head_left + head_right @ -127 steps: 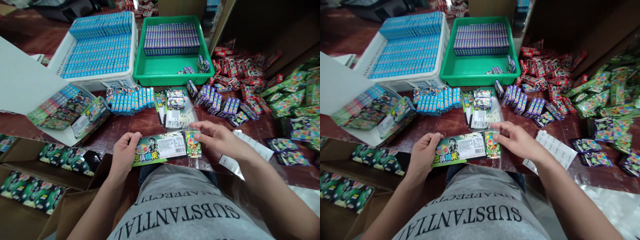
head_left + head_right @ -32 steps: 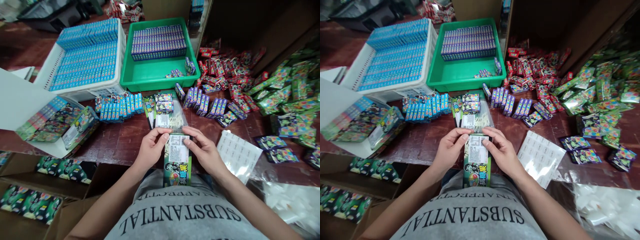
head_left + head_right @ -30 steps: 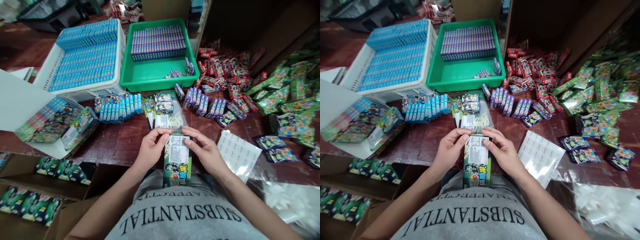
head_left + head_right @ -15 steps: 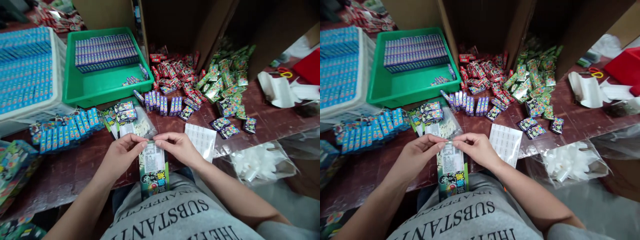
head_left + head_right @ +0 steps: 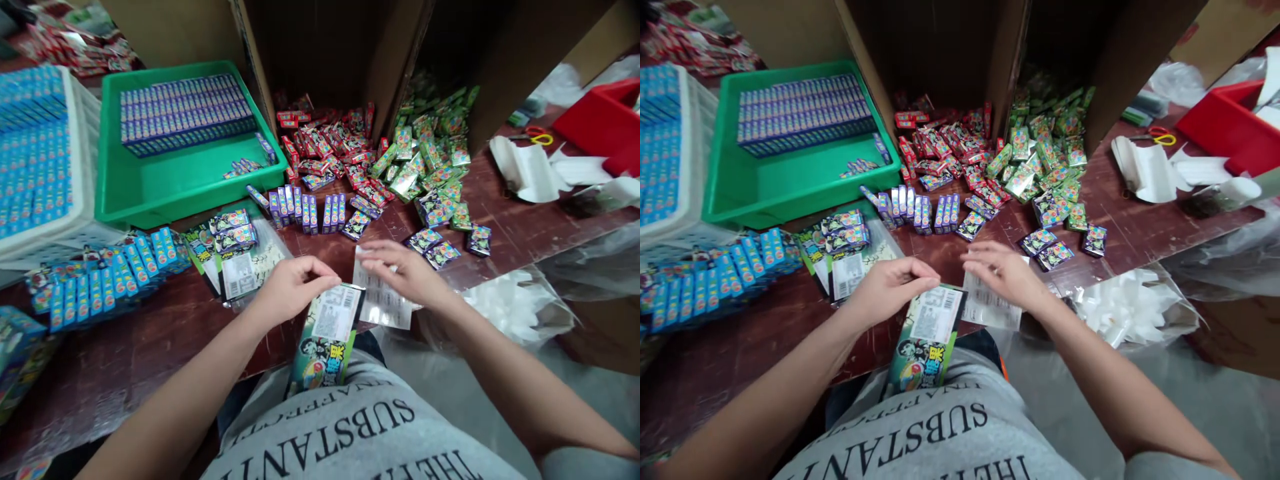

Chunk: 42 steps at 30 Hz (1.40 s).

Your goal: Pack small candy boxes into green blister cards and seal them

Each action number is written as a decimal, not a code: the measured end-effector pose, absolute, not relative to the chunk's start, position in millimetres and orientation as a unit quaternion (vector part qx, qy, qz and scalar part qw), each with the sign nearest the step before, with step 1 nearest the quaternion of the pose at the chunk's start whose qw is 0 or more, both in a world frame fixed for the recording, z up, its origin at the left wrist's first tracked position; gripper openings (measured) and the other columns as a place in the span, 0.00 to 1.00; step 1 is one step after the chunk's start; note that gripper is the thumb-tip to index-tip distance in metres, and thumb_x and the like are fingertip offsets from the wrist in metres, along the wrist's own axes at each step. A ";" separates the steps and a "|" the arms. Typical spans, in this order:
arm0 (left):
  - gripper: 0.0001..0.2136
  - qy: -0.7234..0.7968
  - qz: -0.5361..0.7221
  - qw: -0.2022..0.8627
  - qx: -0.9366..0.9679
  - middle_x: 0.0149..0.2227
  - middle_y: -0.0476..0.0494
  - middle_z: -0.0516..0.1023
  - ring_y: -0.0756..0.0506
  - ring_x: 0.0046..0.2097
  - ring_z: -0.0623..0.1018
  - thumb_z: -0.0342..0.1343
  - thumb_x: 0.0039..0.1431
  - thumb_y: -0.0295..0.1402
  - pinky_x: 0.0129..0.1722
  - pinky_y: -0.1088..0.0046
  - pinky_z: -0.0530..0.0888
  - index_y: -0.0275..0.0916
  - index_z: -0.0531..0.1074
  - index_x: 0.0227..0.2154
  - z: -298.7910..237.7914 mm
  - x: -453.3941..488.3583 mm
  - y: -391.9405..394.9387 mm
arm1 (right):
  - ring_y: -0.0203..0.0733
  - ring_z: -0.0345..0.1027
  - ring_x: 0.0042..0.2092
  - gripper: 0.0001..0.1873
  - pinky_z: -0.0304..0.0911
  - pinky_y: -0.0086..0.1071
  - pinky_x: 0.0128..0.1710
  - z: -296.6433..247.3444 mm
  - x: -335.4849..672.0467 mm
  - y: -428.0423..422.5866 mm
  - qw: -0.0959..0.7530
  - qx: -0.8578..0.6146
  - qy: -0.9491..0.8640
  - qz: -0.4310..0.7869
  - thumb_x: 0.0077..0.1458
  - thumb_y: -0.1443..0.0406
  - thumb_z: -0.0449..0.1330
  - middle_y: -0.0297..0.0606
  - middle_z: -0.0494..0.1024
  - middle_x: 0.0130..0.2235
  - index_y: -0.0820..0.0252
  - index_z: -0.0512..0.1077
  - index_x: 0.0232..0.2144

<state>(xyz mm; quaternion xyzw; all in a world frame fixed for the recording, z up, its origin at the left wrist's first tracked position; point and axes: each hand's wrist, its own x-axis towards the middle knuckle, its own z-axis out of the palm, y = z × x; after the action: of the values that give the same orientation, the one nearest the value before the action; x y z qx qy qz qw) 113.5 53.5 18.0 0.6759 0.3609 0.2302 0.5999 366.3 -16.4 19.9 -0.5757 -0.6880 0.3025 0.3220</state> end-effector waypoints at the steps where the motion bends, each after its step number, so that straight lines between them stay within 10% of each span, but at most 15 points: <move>1: 0.08 0.341 0.213 0.606 0.687 0.34 0.42 0.84 0.45 0.34 0.81 0.64 0.59 0.40 0.35 0.69 0.76 0.41 0.81 0.32 14.7 123.0 54.5 | 0.51 0.70 0.58 0.17 0.63 0.51 0.60 19.1 379.5 -11.3 0.278 -0.608 -0.709 0.226 0.68 0.57 0.56 0.45 0.78 0.55 0.51 0.79 0.53; 6: 0.04 0.247 0.212 0.563 0.759 0.41 0.41 0.85 0.42 0.42 0.84 0.65 0.57 0.37 0.44 0.64 0.77 0.44 0.82 0.29 4.4 164.7 56.8 | 0.55 0.71 0.50 0.18 0.64 0.49 0.54 6.6 417.5 9.6 0.093 -0.634 -0.759 0.114 0.67 0.61 0.55 0.50 0.80 0.49 0.56 0.76 0.55; 15: 0.04 0.275 0.204 0.514 0.787 0.45 0.39 0.85 0.35 0.52 0.82 0.65 0.53 0.29 0.51 0.57 0.75 0.43 0.80 0.24 -30.3 187.3 54.4 | 0.47 0.71 0.42 0.08 0.64 0.41 0.46 21.1 416.2 -6.9 0.119 -0.601 -0.773 0.165 0.66 0.64 0.57 0.42 0.80 0.38 0.58 0.76 0.36; 21: 0.04 0.319 0.234 0.564 0.725 0.37 0.42 0.83 0.44 0.37 0.80 0.61 0.59 0.33 0.37 0.67 0.75 0.41 0.79 0.35 4.5 140.8 54.2 | 0.38 0.70 0.37 0.14 0.67 0.31 0.36 75.6 394.9 -21.5 0.328 -0.515 -0.632 0.477 0.63 0.57 0.62 0.35 0.75 0.38 0.53 0.69 0.49; 28: 0.07 0.356 0.225 0.617 0.664 0.28 0.50 0.74 0.52 0.28 0.70 0.61 0.58 0.30 0.27 0.76 0.64 0.37 0.75 0.39 41.7 96.3 40.8 | 0.35 0.68 0.34 0.24 0.66 0.30 0.31 78.9 335.3 22.8 0.201 -0.399 -0.606 0.658 0.59 0.60 0.65 0.30 0.72 0.34 0.55 0.61 0.54; 42: 0.12 0.359 0.244 0.622 0.652 0.32 0.44 0.79 0.48 0.33 0.77 0.68 0.53 0.38 0.33 0.72 0.73 0.36 0.73 0.29 49.5 61.9 39.5 | 0.48 0.74 0.49 0.33 0.60 0.47 0.52 70.0 280.3 -14.6 0.263 -0.483 -0.815 0.182 0.65 0.66 0.60 0.36 0.82 0.43 0.49 0.53 0.67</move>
<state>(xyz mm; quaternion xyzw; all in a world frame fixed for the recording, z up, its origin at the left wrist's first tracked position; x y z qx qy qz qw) 61.9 39.5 49.5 0.6519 0.3591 0.2437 0.6218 280.3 -14.6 70.0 -0.4830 -0.8151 0.1822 0.2628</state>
